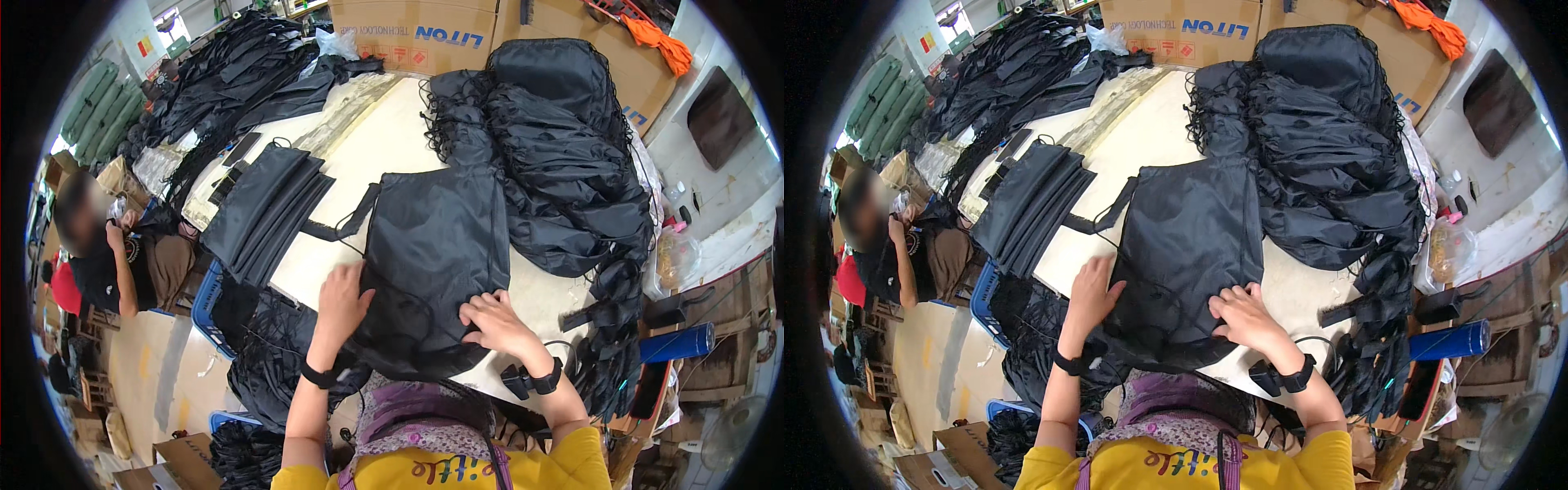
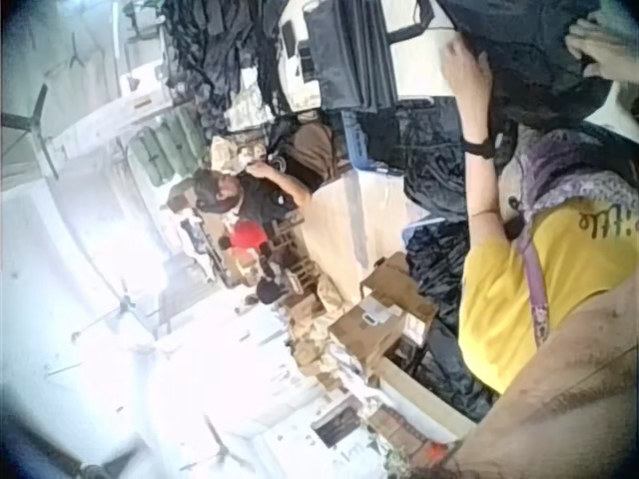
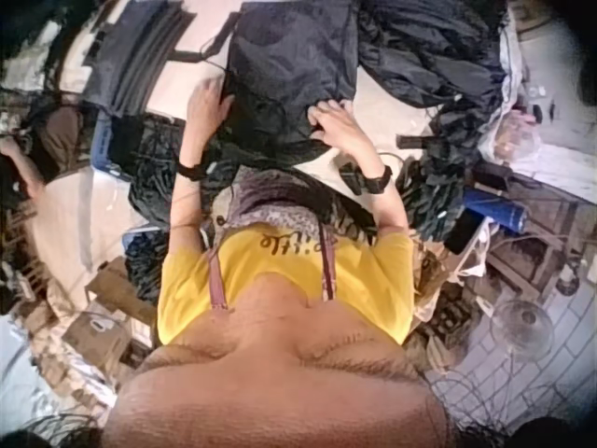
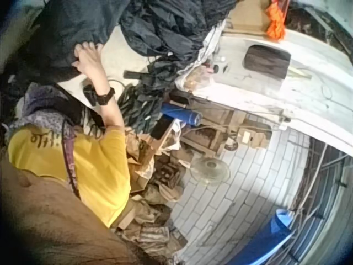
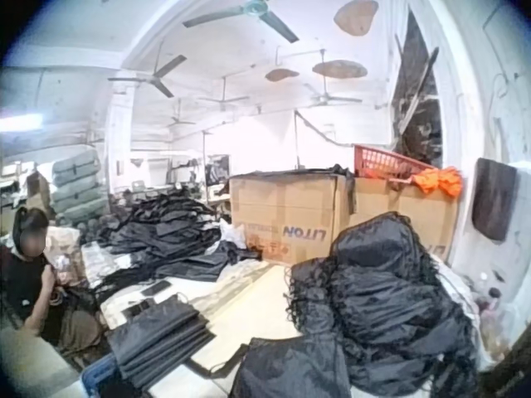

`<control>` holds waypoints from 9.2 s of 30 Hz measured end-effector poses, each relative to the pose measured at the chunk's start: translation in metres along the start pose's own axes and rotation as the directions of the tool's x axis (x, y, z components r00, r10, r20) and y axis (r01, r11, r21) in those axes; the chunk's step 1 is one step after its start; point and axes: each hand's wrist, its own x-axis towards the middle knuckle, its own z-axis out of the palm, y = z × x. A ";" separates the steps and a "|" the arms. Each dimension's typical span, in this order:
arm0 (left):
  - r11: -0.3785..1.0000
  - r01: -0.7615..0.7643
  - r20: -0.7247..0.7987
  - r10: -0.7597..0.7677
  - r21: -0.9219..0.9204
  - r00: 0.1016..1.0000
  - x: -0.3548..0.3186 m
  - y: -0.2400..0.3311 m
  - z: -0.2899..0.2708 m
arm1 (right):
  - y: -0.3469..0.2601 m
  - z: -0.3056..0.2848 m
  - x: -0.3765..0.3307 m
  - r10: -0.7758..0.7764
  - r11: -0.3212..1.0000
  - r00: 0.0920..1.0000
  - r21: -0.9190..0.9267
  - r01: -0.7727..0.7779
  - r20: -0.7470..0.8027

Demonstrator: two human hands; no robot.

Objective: Folding black drawstring bags and stacking them on a table.

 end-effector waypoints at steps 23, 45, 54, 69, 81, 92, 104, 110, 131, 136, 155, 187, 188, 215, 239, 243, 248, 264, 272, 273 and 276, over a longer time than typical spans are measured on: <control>0.840 -0.186 0.272 0.363 -0.510 0.891 0.022 0.058 0.001 | -0.001 0.000 -0.014 -0.046 0.987 0.995 0.156 0.032 0.086; 0.990 0.121 0.048 -0.125 0.073 0.991 -0.005 -0.010 0.042 | 0.006 -0.018 -0.063 0.170 0.983 0.985 0.065 -0.171 0.012; 0.822 0.516 0.138 -0.497 -0.241 0.857 -0.009 -0.027 0.040 | 0.018 -0.017 -0.076 0.203 0.970 0.977 0.124 -0.210 0.071; 0.243 0.583 0.324 -0.639 -0.776 0.698 0.013 -0.015 0.063 | 0.038 -0.013 -0.102 0.215 0.923 0.972 0.305 -0.234 0.094; 0.611 -0.027 -0.127 -0.121 -0.791 0.984 0.113 0.038 0.010 | -0.004 -0.006 -0.098 0.284 0.954 0.959 0.109 -0.280 -0.016; 0.813 -0.057 0.639 0.497 -0.580 0.586 0.008 0.054 -0.019 | -0.012 -0.003 -0.093 0.307 0.951 0.949 0.046 -0.305 -0.069; 0.762 0.167 0.462 0.190 -0.626 0.866 -0.016 0.029 -0.043 | -0.005 0.000 -0.082 0.334 0.942 0.902 0.136 -0.307 -0.275; 0.608 0.388 0.383 -0.146 -0.693 0.912 -0.101 0.026 -0.037 | -0.005 -0.009 -0.050 0.533 0.846 0.800 0.209 -0.491 -0.276; 0.579 0.655 0.254 -0.623 -0.486 0.740 -0.075 0.006 0.000 | 0.021 0.037 -0.004 0.672 0.549 0.672 0.819 -0.170 -0.311; 0.719 0.430 -0.037 -0.533 -0.546 0.845 -0.054 0.014 -0.011 | 0.001 0.012 -0.001 0.629 0.647 0.733 0.697 -0.309 -0.258; 0.904 0.392 0.032 -0.392 -0.171 0.919 -0.010 -0.003 0.043 | 0.031 0.029 0.065 0.511 0.856 0.721 0.201 -0.476 -0.468; 0.999 0.038 0.270 -0.034 -0.010 0.962 -0.043 0.054 0.036 | 0.094 -0.041 0.132 0.447 0.810 0.890 0.382 -0.445 0.087; 0.997 0.063 0.292 -0.050 -0.034 0.955 -0.043 0.054 0.035 | 0.093 -0.048 0.129 0.441 0.762 0.885 0.458 -0.457 0.150; 0.767 0.290 0.109 -0.279 -0.573 0.954 -0.074 0.011 0.035 | -0.082 0.065 -0.007 -0.224 0.975 0.939 -0.061 0.216 -0.260; 0.987 0.063 0.042 -0.070 0.147 0.997 0.008 0.001 -0.011 | -0.075 0.057 -0.012 -0.130 0.991 0.962 -0.025 0.128 -0.242; 0.978 -0.089 0.277 0.034 0.190 0.960 -0.023 0.005 0.014 | -0.073 0.038 -0.015 -0.168 0.951 0.968 0.227 0.209 -0.186; 0.983 -0.051 0.272 0.002 0.174 0.962 -0.024 0.004 0.020 | -0.024 0.019 -0.022 0.039 0.853 0.921 0.493 0.172 -0.389; 0.986 -0.044 0.286 -0.004 0.161 0.958 -0.021 0.008 0.022 | -0.041 0.047 0.012 0.245 0.922 0.830 0.385 -0.040 -0.501; 0.984 -0.048 0.285 -0.003 0.170 0.959 -0.023 0.008 0.024 | -0.032 0.055 0.010 0.301 0.878 0.794 0.478 -0.016 -0.527; 0.984 -0.045 0.286 -0.006 0.171 0.958 -0.024 0.007 0.023 | -0.033 0.054 0.009 0.363 0.825 0.798 0.563 -0.036 -0.481; 0.985 -0.037 0.280 -0.013 0.171 0.960 -0.025 0.006 0.024 | -0.036 0.052 0.008 0.380 0.768 0.795 0.640 0.014 -0.474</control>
